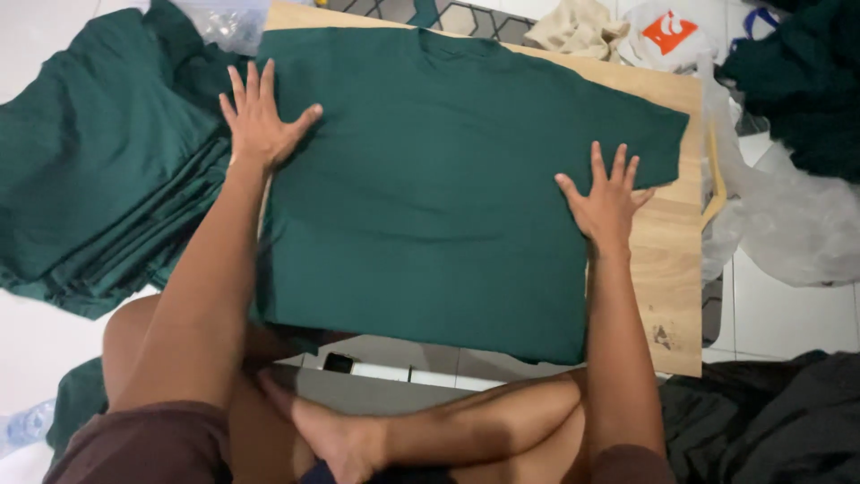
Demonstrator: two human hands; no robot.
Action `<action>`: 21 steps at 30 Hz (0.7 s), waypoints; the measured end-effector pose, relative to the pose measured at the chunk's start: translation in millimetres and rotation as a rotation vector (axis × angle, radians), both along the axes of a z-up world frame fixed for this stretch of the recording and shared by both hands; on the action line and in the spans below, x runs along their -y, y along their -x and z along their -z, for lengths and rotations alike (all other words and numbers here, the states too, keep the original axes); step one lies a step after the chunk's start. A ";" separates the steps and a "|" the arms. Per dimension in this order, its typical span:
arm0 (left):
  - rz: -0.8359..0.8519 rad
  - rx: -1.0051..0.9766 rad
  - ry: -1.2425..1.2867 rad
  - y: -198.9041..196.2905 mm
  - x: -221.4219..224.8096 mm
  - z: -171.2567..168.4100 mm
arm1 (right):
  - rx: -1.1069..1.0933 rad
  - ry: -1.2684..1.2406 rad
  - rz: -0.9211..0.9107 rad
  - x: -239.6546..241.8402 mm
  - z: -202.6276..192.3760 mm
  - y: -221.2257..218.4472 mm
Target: Measuring various dimensions of a green t-shirt using a tape measure and marking it on a wooden board.
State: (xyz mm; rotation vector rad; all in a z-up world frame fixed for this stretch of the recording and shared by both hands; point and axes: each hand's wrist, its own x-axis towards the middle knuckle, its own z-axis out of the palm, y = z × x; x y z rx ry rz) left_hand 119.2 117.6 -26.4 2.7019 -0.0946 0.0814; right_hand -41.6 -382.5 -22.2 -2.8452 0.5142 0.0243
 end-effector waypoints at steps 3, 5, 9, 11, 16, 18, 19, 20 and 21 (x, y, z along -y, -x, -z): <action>-0.039 0.510 0.193 -13.3 -25.2 50.6 | 0.134 -0.038 0.010 5.3 8.9 -2.9; 0.015 0.570 0.295 4.0 -22.9 48.0 | 0.429 -0.114 -0.060 19.0 26.0 4.2; 0.159 0.323 0.475 57.6 -20.7 30.4 | 0.931 -0.169 -0.160 13.5 29.7 32.6; 0.251 0.318 0.397 88.5 -28.5 32.7 | 0.798 -0.231 -0.341 5.9 22.9 42.4; 0.388 -0.002 -0.221 145.0 -46.0 30.0 | 0.021 -0.131 -0.359 -34.3 -8.4 67.1; 0.356 -0.071 -0.217 153.8 -44.4 18.7 | -0.267 -0.029 -0.269 -41.9 -7.1 72.3; 0.355 -0.060 -0.217 151.9 -42.9 13.6 | -0.256 -0.026 -0.268 -39.9 -5.8 68.6; 0.339 -0.120 -0.253 150.0 -41.1 8.7 | -0.275 -0.006 -0.266 -37.6 -4.3 64.7; 0.327 -0.190 -0.288 151.7 -37.7 7.0 | -0.304 0.012 -0.258 -33.9 -0.4 66.5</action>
